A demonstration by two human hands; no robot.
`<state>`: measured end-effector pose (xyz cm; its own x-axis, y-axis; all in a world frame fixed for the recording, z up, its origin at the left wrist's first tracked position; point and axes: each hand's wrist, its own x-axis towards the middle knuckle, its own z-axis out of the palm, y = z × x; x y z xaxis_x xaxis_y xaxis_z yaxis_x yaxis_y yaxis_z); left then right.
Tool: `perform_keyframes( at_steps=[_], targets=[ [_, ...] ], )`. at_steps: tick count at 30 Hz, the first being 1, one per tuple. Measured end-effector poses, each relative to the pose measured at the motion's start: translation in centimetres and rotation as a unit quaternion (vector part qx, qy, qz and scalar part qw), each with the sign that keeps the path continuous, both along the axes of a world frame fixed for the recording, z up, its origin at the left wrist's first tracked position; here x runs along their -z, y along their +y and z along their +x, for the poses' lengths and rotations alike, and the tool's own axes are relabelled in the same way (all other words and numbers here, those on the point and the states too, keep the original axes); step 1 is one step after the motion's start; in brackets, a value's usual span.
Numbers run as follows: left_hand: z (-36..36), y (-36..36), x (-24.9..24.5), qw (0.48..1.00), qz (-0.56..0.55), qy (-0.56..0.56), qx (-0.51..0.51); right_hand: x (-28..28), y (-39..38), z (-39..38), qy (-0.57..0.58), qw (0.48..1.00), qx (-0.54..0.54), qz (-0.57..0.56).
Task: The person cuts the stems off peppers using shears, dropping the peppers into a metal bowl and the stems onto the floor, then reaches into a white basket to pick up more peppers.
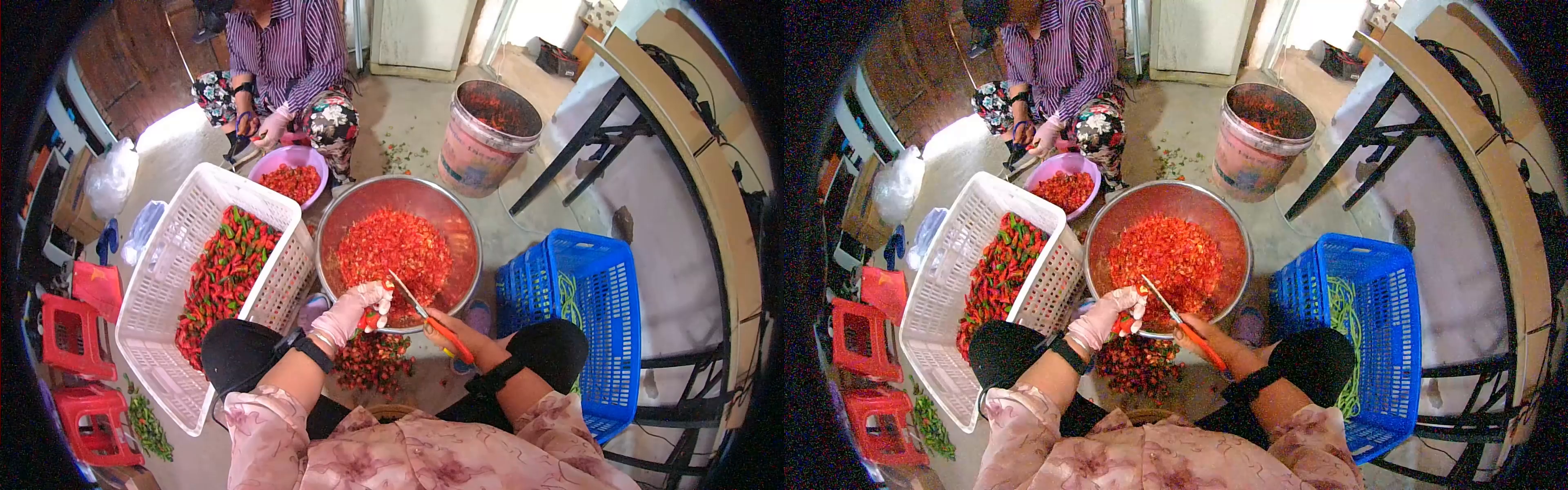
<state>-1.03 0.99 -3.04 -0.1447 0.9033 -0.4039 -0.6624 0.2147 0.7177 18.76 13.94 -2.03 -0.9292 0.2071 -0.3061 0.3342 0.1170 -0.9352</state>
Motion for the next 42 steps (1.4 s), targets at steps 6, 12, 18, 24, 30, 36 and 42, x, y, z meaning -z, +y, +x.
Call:
perform_keyframes(
  at_steps=[6, 12, 18, 24, 30, 36, 42],
  targets=[
    [0.0, 0.0, -0.2, 0.997, 0.025, -0.061, 0.037, -0.3, 0.0, -0.2, 0.006, 0.999, -0.047, 0.023],
    [-0.1, 0.1, 0.0, 0.993, -0.016, -0.117, 0.011, 2.0, 0.2, 0.1, 0.022, 0.999, -0.002, 0.040],
    [0.1, 0.3, 0.3, 0.991, 0.021, -0.115, -0.068, 1.9, -0.2, 0.1, 0.030, 0.992, 0.055, 0.105],
    [0.9, 0.2, -0.6, 0.990, -0.009, -0.125, -0.063, -0.3, -0.6, -0.6, 0.071, 0.943, 0.006, 0.324],
    [1.4, 0.2, -0.7, 0.997, -0.008, -0.049, -0.060, -0.6, -0.7, -0.8, 0.036, 0.950, 0.012, 0.310],
    [1.5, 0.3, -0.4, 0.994, -0.025, -0.053, -0.093, 0.6, -0.7, -0.6, 0.031, 0.950, 0.021, 0.309],
    [1.4, 0.5, 0.3, 0.984, -0.055, 0.081, -0.146, 2.9, -0.4, -0.7, 0.058, 0.981, 0.087, 0.162]
  ],
)
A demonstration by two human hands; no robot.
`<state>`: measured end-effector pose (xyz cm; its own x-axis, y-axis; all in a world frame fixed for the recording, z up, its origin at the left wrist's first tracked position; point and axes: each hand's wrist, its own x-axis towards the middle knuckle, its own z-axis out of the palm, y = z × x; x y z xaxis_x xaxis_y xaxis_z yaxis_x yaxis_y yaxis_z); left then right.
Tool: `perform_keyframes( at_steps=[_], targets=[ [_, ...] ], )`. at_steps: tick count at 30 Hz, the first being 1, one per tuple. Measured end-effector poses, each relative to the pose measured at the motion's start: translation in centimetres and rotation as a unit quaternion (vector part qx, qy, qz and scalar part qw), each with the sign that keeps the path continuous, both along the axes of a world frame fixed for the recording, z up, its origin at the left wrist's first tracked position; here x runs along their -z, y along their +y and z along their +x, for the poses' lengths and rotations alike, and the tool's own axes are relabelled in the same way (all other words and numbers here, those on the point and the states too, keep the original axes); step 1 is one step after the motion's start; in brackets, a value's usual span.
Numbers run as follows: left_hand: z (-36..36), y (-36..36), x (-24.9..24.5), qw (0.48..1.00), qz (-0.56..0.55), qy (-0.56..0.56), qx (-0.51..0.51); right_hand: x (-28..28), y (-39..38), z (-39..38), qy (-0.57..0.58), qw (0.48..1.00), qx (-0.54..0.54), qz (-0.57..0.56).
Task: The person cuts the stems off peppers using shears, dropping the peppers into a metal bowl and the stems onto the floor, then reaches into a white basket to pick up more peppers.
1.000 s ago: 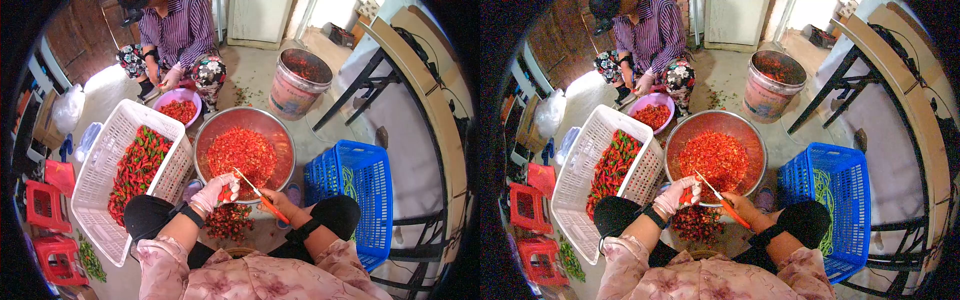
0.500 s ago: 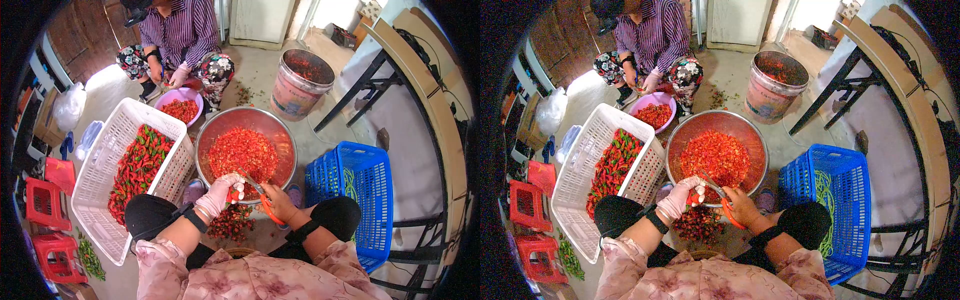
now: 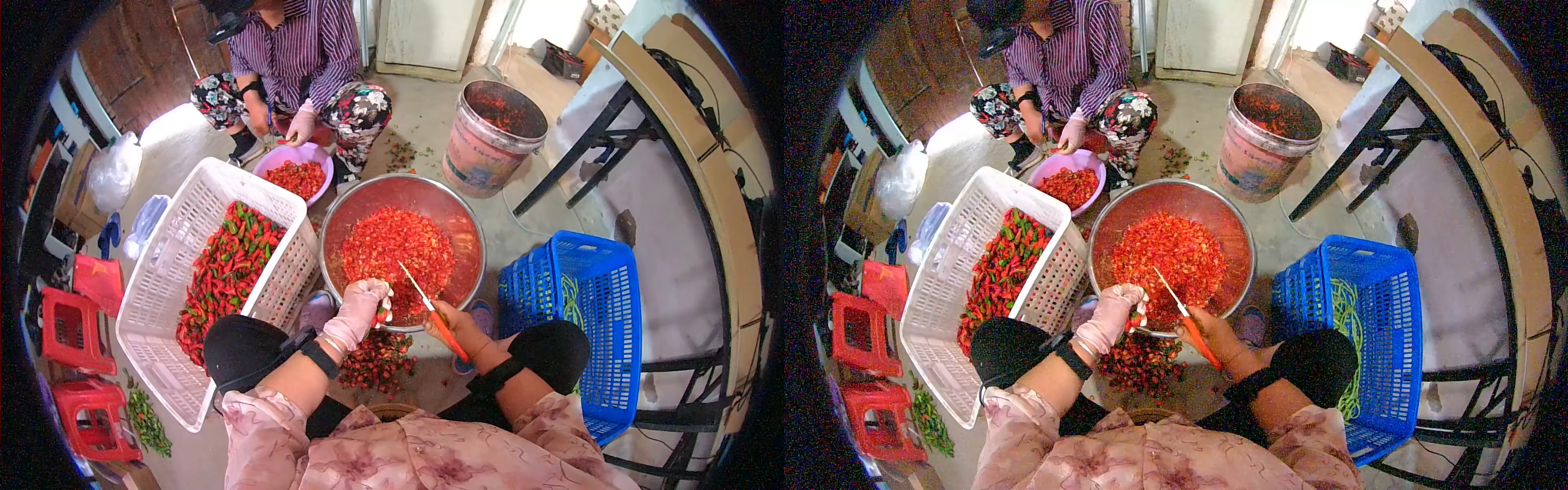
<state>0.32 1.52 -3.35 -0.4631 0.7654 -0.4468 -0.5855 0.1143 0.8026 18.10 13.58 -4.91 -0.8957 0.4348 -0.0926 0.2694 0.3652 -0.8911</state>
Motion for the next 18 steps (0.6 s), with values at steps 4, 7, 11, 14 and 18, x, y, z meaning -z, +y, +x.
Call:
perform_keyframes(
  at_steps=[4, 7, 11, 14, 18],
  targets=[
    [0.3, -0.1, -0.1, 0.997, -0.025, 0.078, 0.008, -2.6, -0.4, 0.0, -0.053, 0.994, -0.038, 0.090],
    [0.7, 0.0, 0.3, 0.989, -0.043, 0.142, 0.007, -2.4, -0.6, 0.0, -0.029, 0.990, -0.048, 0.128],
    [0.8, 0.0, 1.0, 0.979, -0.052, 0.195, 0.012, -2.1, -0.5, 0.1, -0.053, 0.993, -0.047, 0.091],
    [0.7, 0.0, 0.8, 0.970, -0.047, 0.238, 0.011, -1.8, -0.5, 0.3, -0.024, 0.997, -0.008, 0.078],
    [0.2, -1.2, -0.4, 0.939, -0.165, 0.285, 0.103, -0.5, 0.5, 0.2, -0.043, 0.998, 0.037, 0.009]
  ],
)
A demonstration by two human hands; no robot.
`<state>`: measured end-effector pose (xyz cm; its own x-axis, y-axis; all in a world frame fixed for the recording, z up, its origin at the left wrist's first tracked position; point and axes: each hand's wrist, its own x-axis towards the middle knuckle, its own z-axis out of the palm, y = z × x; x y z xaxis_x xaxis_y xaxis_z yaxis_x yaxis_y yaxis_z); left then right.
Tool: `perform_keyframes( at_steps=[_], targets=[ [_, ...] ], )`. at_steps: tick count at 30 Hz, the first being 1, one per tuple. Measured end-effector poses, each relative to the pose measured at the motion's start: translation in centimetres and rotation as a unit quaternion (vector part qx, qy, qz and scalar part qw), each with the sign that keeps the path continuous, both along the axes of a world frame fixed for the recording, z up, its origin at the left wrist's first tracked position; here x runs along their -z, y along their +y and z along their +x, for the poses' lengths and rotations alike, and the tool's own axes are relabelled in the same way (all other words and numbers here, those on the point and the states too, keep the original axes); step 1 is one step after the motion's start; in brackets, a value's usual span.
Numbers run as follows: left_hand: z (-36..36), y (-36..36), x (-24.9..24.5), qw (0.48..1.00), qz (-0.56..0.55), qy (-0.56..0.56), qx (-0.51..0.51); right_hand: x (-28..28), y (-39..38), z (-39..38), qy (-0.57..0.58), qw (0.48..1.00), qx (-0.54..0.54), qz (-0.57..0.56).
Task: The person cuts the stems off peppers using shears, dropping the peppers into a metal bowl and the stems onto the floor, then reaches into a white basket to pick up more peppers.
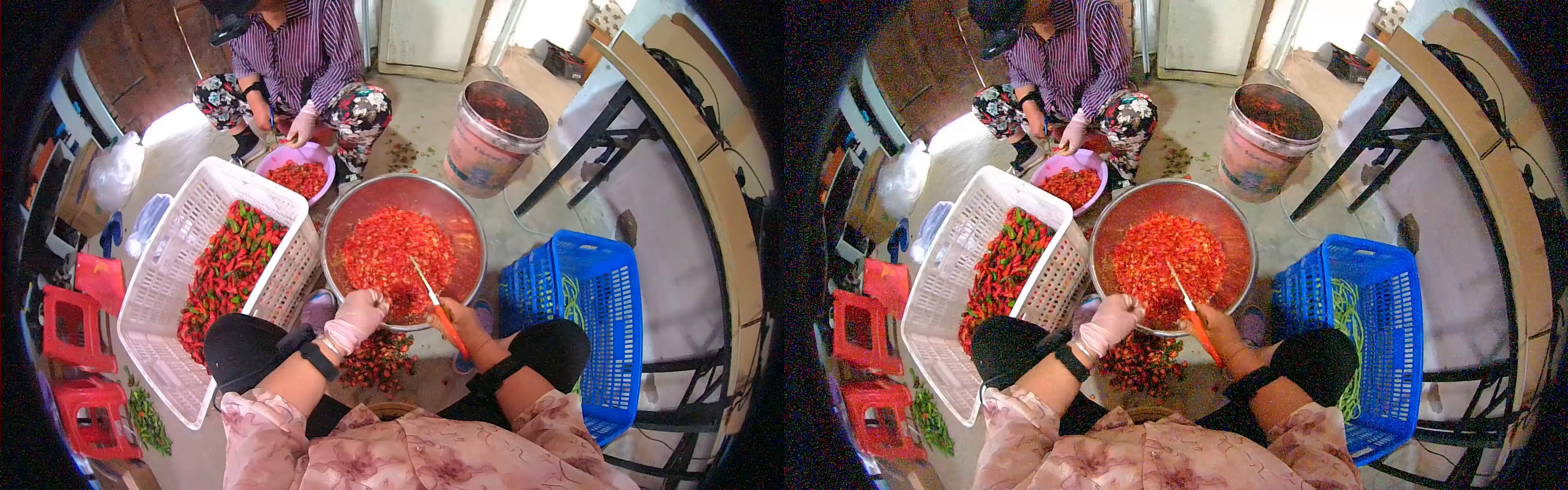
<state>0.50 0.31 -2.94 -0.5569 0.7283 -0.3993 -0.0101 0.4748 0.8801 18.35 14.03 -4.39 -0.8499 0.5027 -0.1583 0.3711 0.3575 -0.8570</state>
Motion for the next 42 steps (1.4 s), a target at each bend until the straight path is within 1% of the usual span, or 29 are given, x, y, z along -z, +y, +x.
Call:
perform_keyframes(
  at_steps=[1, 2, 3, 4, 6, 7, 8, 9, 10, 11, 12, 13, 14, 17, 19, 21, 22, 23, 25, 26, 28, 29, 32, 33, 35, 36, 39, 41, 42],
  targets=[
    [0.0, -0.5, 0.1, 0.984, -0.063, 0.145, 0.084, 0.6, 0.2, -0.1, 0.002, 1.000, 0.009, -0.024],
    [-0.1, -1.1, 0.2, 0.936, -0.125, 0.284, 0.166, 0.2, 0.1, -0.1, 0.003, 1.000, 0.007, -0.025],
    [-0.3, -1.7, 0.3, 0.938, -0.155, 0.236, 0.203, -0.1, 0.1, -0.2, -0.002, 0.999, 0.026, -0.034],
    [-0.7, -2.2, 1.0, 0.937, -0.155, 0.237, 0.203, -0.6, -0.1, -0.2, -0.006, 0.998, 0.044, -0.041],
    [-1.0, -2.5, 1.7, 0.893, -0.182, 0.285, 0.298, -1.6, -0.3, -0.2, -0.007, 0.997, 0.051, -0.058],
    [-1.0, -2.5, 2.1, 0.892, -0.181, 0.286, 0.299, -1.9, -0.4, -0.2, -0.008, 0.996, 0.058, -0.074],
    [-0.9, -2.2, 1.1, 0.972, -0.137, 0.058, 0.182, -2.0, -0.5, -0.1, -0.008, 0.995, 0.060, -0.074],
    [-1.1, -1.9, 0.4, 0.980, -0.083, -0.174, 0.051, -2.1, -0.5, -0.1, -0.006, 0.995, 0.061, -0.081],
    [-1.4, -1.6, 0.4, 0.980, -0.082, -0.174, 0.052, -2.1, -0.5, -0.1, -0.005, 0.994, 0.062, -0.088],
    [-1.8, -1.3, 0.3, 0.958, -0.004, -0.287, -0.004, -1.9, -0.3, 0.0, -0.004, 0.994, 0.063, -0.088],
    [-2.1, -1.1, 0.2, 0.914, 0.075, -0.395, -0.060, -1.5, -0.3, 0.2, 0.002, 0.997, 0.050, -0.057],
    [-2.2, -0.9, 0.0, 0.877, 0.080, -0.461, -0.112, -1.2, -0.2, 0.3, 0.008, 0.999, 0.036, -0.027],
    [-2.2, -0.9, -0.2, 0.877, 0.081, -0.461, -0.112, -1.5, -0.3, 0.3, 0.008, 0.999, 0.036, -0.027],
    [-2.4, -0.4, 0.0, 0.804, 0.169, -0.557, -0.125, -1.8, -0.6, 0.2, 0.019, 0.998, 0.026, -0.046],
    [-2.9, -0.1, 0.7, 0.802, 0.194, -0.555, -0.107, -0.6, -0.4, 0.3, 0.079, 0.996, -0.028, 0.038],
    [-3.2, 0.2, 0.0, 0.799, 0.220, -0.552, -0.090, 0.9, -0.3, 0.5, 0.080, 0.996, -0.040, 0.004],
    [-3.1, 0.4, -0.4, 0.780, 0.208, -0.569, -0.157, 1.6, -0.1, 0.7, 0.080, 0.995, -0.051, -0.029],
    [-3.1, 0.5, -0.9, 0.756, 0.196, -0.583, -0.223, 0.0, -0.5, 0.6, 0.080, 0.995, -0.052, -0.029],
    [-3.3, 0.4, -0.3, 0.739, 0.210, -0.596, -0.233, -4.6, -1.8, 0.2, 0.044, 0.995, -0.085, -0.026],
    [-3.5, 0.4, 0.1, 0.722, 0.221, -0.609, -0.242, -4.6, -1.8, 0.1, 0.044, 0.995, -0.086, -0.026],
    [-4.1, 0.3, 2.1, 0.708, 0.249, -0.625, -0.217, -4.6, -1.7, 0.1, -0.042, 0.986, -0.140, -0.079],
    [-4.2, 0.3, 1.6, 0.692, 0.276, -0.639, -0.191, -4.6, -1.8, 0.1, -0.042, 0.986, -0.140, -0.079],
    [-3.8, 0.4, -0.2, 0.686, 0.252, -0.647, -0.216, -4.7, -2.3, 0.1, -0.014, 0.992, -0.122, 0.030],
    [-3.6, 0.5, -0.3, 0.686, 0.252, -0.647, -0.216, -4.5, -2.3, 0.2, -0.014, 0.992, -0.122, 0.030],
    [-3.3, 0.5, -0.6, 0.714, 0.269, -0.612, -0.207, -3.6, -2.0, 0.2, -0.001, 0.987, -0.119, 0.107],
    [-3.1, 0.7, -0.9, 0.714, 0.269, -0.613, -0.206, -2.9, -1.9, 0.3, -0.001, 0.987, -0.118, 0.107],
    [-2.7, 1.0, -1.4, 0.737, 0.237, -0.584, -0.245, -2.1, -1.8, 0.4, 0.034, 0.977, -0.149, 0.151],
    [-2.6, 0.9, -0.8, 0.780, 0.231, -0.550, -0.188, -2.4, -2.0, 0.2, 0.011, 0.989, -0.149, -0.009],
    [-2.5, 0.8, -0.6, 0.780, 0.230, -0.551, -0.188, -2.5, -2.0, 0.1, 0.010, 0.989, -0.148, -0.009]
  ],
)
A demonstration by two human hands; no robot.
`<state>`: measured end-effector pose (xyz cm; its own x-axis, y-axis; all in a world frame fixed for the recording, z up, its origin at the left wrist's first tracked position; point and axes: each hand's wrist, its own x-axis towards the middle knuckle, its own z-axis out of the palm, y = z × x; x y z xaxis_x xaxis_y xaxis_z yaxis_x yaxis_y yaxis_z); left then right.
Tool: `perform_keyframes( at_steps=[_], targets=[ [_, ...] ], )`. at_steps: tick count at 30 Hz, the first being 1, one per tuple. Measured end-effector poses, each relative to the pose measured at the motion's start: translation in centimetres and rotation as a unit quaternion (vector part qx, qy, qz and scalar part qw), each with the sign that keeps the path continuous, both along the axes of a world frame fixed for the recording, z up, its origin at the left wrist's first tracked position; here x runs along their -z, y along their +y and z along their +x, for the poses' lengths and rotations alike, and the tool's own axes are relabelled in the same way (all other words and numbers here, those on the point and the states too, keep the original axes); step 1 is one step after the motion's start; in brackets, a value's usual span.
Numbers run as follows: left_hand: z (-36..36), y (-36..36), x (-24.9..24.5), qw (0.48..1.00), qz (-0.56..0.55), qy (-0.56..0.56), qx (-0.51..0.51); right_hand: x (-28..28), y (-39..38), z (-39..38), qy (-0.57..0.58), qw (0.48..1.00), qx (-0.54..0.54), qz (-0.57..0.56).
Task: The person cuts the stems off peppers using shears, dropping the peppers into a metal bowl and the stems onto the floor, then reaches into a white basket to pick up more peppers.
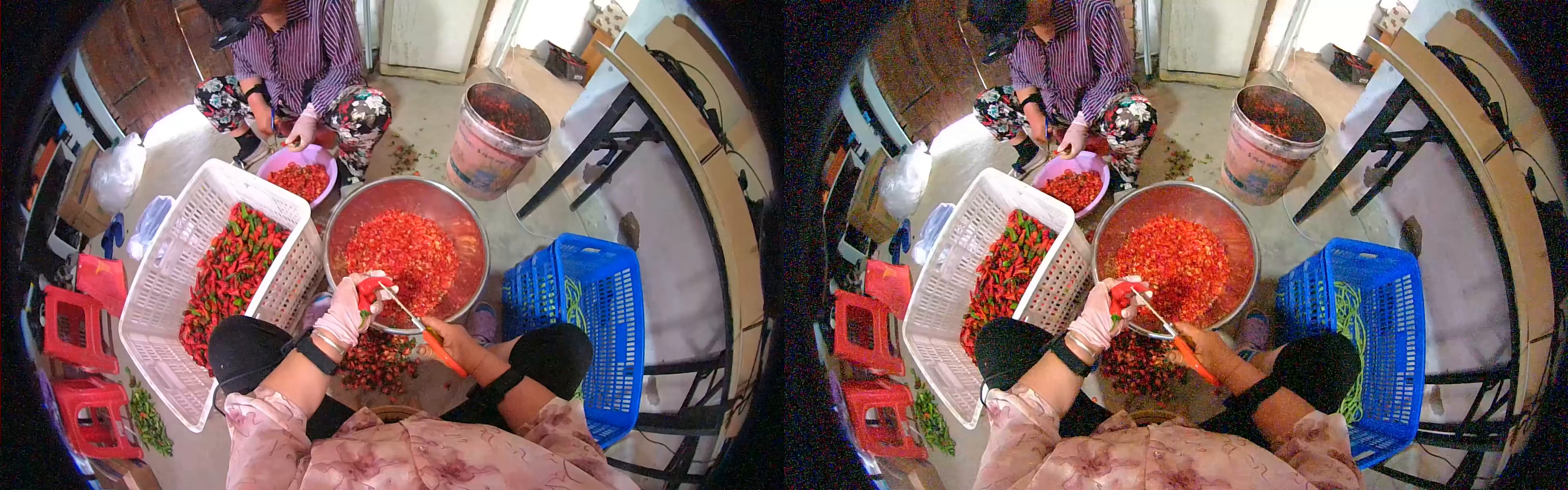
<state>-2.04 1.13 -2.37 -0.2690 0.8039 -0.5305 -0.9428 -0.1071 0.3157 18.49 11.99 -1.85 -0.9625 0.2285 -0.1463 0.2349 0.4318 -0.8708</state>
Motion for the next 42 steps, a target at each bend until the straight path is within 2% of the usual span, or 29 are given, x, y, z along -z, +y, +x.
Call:
perform_keyframes(
  at_steps=[2, 6, 8, 9, 11, 12, 14, 16, 18, 19, 21, 23, 27, 30, 33, 35, 36, 38, 39, 41, 42],
  targets=[
    [0.1, 0.0, 0.2, 0.998, -0.011, 0.064, 0.020, -0.1, 0.0, -0.1, -0.014, 0.997, 0.017, -0.076],
    [0.5, 0.7, -0.4, 0.995, -0.028, 0.088, 0.027, 0.9, -0.1, 0.1, -0.004, 0.999, 0.018, -0.045],
    [1.3, 0.8, -1.3, 0.945, -0.146, 0.288, -0.043, 0.8, -0.4, -0.1, 0.042, 0.993, 0.049, -0.095],
    [1.4, 0.7, -1.4, 0.945, -0.146, 0.288, -0.043, 0.2, -0.5, -0.2, 0.042, 0.993, 0.050, -0.094],
    [1.8, 0.5, -1.6, 0.906, -0.137, 0.397, -0.051, -1.5, -0.6, -0.3, -0.013, 0.992, 0.086, -0.097],
    [1.9, 0.4, -1.9, 0.906, -0.137, 0.397, -0.050, -1.0, -0.5, -0.2, -0.012, 0.991, 0.087, -0.096],
    [1.9, 0.2, -2.4, 0.880, -0.160, 0.447, 0.028, 0.0, -0.2, 0.0, 0.032, 0.995, 0.078, -0.061],
    [1.8, 0.2, -1.7, 0.887, -0.133, 0.442, 0.016, 0.2, -0.1, 0.1, 0.021, 0.995, 0.082, -0.048],
    [1.5, 0.0, -1.5, 0.951, -0.116, 0.280, 0.058, -0.4, -0.2, -0.1, 0.010, 0.996, 0.084, -0.035],
    [1.5, 0.0, -1.3, 0.951, -0.116, 0.279, 0.058, -0.8, -0.4, -0.3, 0.012, 0.995, 0.080, -0.064],
    [1.4, 0.1, -0.9, 0.975, -0.086, 0.200, 0.047, -0.4, -0.5, -0.4, 0.014, 0.993, 0.075, -0.093],
    [1.4, 0.0, -0.5, 0.977, -0.076, 0.189, 0.069, 1.0, -0.3, -0.6, 0.050, 0.996, 0.034, -0.070],
    [1.8, 0.0, 0.9, 0.981, -0.016, 0.138, 0.137, 0.6, -0.5, -0.7, 0.026, 0.995, 0.073, -0.064],
    [2.4, 0.2, 1.7, 0.984, -0.032, 0.115, 0.131, 1.1, -0.1, -0.7, 0.037, 0.995, 0.076, -0.050],
    [2.6, 0.2, 1.4, 0.984, -0.052, 0.113, 0.125, 0.5, -0.2, -0.6, -0.001, 0.993, 0.074, -0.087],
    [2.4, 0.3, 1.3, 0.984, -0.062, 0.115, 0.120, -0.1, -0.3, -0.5, -0.055, 0.992, 0.106, 0.029],
    [2.3, 0.3, 1.5, 0.983, -0.071, 0.128, 0.114, 0.7, 0.0, -0.4, -0.055, 0.992, 0.106, 0.029],
    [2.2, 0.2, 1.4, 0.981, -0.079, 0.139, 0.107, 2.3, 0.6, -0.1, 0.021, 0.995, 0.102, -0.001],
    [2.2, 0.2, 1.0, 0.977, -0.083, 0.163, 0.112, 2.4, 0.7, -0.1, 0.021, 0.995, 0.102, -0.001],
    [2.4, 0.2, 1.0, 0.971, -0.087, 0.186, 0.119, 2.2, 0.9, -0.1, 0.048, 0.991, 0.064, 0.108],
    [2.4, 0.3, 1.3, 0.968, -0.094, 0.196, 0.122, 2.0, 0.8, 0.0, 0.048, 0.991, 0.064, 0.108]
  ],
)
